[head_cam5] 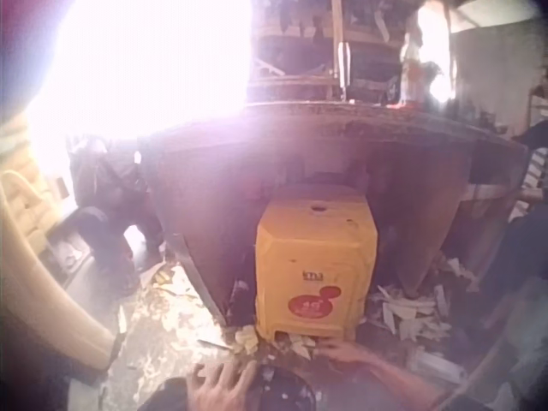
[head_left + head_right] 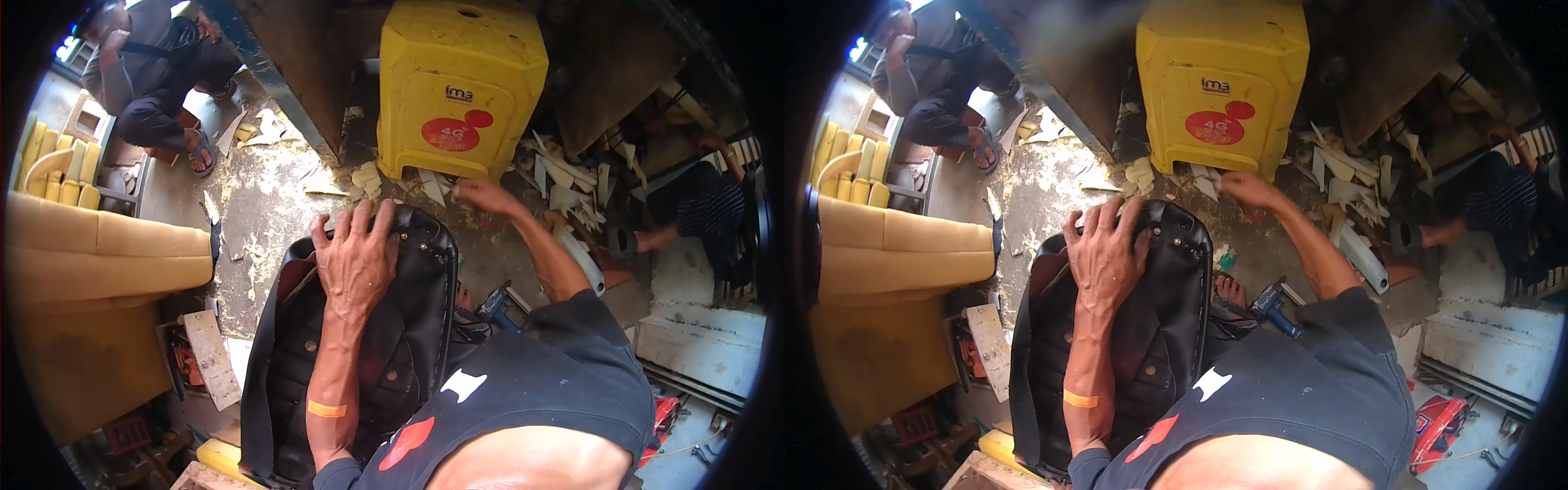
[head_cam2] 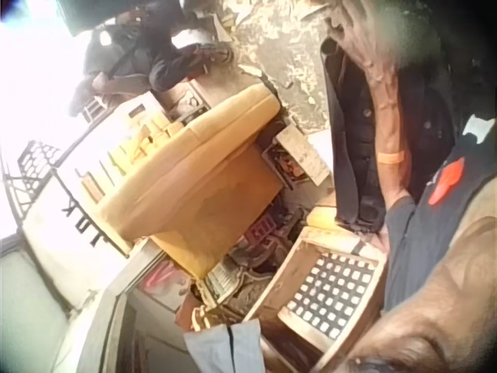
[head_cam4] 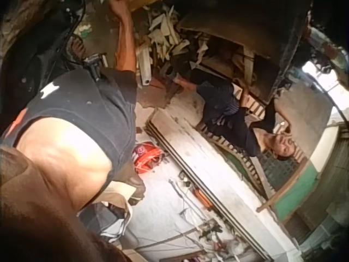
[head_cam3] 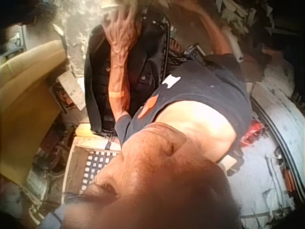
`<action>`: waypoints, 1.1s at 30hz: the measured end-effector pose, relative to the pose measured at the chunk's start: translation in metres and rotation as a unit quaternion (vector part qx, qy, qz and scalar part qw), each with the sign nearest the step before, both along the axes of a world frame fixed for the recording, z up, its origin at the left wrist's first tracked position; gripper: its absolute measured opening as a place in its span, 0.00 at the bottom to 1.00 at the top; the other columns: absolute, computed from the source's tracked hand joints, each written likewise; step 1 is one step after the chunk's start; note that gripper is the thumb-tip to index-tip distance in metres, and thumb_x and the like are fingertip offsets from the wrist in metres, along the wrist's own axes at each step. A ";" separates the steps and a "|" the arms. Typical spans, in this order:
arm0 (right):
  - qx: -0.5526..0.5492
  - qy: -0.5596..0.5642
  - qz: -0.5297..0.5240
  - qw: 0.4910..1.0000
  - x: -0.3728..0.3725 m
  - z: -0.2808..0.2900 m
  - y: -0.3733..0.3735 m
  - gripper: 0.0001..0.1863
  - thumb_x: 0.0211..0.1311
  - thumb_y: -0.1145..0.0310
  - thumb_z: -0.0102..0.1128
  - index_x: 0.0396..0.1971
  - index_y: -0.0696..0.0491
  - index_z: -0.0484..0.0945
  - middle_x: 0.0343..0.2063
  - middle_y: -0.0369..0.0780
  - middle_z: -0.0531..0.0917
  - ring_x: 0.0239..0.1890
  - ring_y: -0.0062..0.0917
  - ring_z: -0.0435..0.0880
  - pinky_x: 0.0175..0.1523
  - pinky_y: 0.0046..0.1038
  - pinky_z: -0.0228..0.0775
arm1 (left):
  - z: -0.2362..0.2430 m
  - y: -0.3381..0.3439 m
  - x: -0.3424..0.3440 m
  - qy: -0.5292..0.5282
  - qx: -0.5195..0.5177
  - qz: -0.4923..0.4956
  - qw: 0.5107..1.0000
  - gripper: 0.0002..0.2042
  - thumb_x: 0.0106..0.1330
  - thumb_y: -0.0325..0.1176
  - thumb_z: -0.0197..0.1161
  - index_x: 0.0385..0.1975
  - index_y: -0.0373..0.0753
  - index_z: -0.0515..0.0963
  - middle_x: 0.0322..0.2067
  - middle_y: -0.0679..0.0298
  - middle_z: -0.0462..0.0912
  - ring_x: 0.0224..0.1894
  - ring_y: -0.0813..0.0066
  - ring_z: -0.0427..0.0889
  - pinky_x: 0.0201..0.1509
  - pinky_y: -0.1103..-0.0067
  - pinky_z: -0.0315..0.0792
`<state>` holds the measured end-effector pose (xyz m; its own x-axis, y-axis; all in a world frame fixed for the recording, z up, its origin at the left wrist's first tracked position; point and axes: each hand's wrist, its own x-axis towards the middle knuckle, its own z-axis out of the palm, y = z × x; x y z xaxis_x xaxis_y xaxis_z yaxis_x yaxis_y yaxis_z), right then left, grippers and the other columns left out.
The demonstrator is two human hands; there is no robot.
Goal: The person staples black upholstery fabric onto the underside of a black plastic chair base using a pneumatic staple gun. They repeatedly pull the fabric taut, position it, and fire staples along the edges to secure the material to the base.
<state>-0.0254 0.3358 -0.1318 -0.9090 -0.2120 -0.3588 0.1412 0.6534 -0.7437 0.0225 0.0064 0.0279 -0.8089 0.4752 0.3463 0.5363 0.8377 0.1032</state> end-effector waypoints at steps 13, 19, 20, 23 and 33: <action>-0.095 0.318 -0.126 0.935 0.101 0.106 -0.104 0.30 0.59 0.64 0.76 0.61 0.57 0.79 0.52 0.49 0.81 0.54 0.46 0.83 0.59 0.40 0.77 | -0.013 0.045 -0.028 0.009 0.122 -0.026 0.992 0.04 0.64 0.34 0.71 0.35 0.44 0.85 0.32 0.68 0.85 0.35 0.65 0.84 0.38 0.69 0.76; -0.072 0.330 -0.107 0.935 0.091 0.110 -0.103 0.29 0.57 0.65 0.77 0.58 0.59 0.79 0.45 0.48 0.81 0.46 0.44 0.85 0.52 0.39 0.79 | -0.014 0.039 -0.023 0.009 0.095 -0.044 0.994 0.06 0.64 0.34 0.71 0.38 0.43 0.85 0.38 0.68 0.86 0.41 0.66 0.84 0.46 0.68 0.75; -0.078 0.330 -0.094 0.936 0.090 0.108 -0.100 0.28 0.58 0.65 0.76 0.57 0.59 0.80 0.45 0.47 0.82 0.45 0.44 0.85 0.51 0.39 0.80 | -0.013 0.037 -0.022 0.007 0.086 -0.048 0.995 0.07 0.64 0.34 0.71 0.40 0.43 0.85 0.41 0.67 0.86 0.43 0.66 0.84 0.49 0.67 0.75; -0.050 0.310 -0.074 0.947 0.099 0.103 -0.095 0.24 0.59 0.68 0.73 0.54 0.60 0.81 0.42 0.47 0.82 0.42 0.44 0.86 0.48 0.38 0.80 | -0.011 0.037 -0.017 0.012 0.046 -0.074 0.996 0.13 0.64 0.33 0.68 0.47 0.44 0.84 0.48 0.65 0.85 0.51 0.64 0.83 0.57 0.65 0.73; -0.748 -0.070 -0.228 0.619 0.052 0.031 -0.098 0.31 0.80 0.48 0.49 0.69 0.56 0.72 0.57 0.47 0.84 0.60 0.35 0.82 0.69 0.41 0.70 | -0.003 0.053 -0.004 0.015 -0.018 -0.241 0.970 0.20 0.59 0.33 0.62 0.51 0.36 0.84 0.57 0.55 0.82 0.65 0.56 0.78 0.71 0.60 0.71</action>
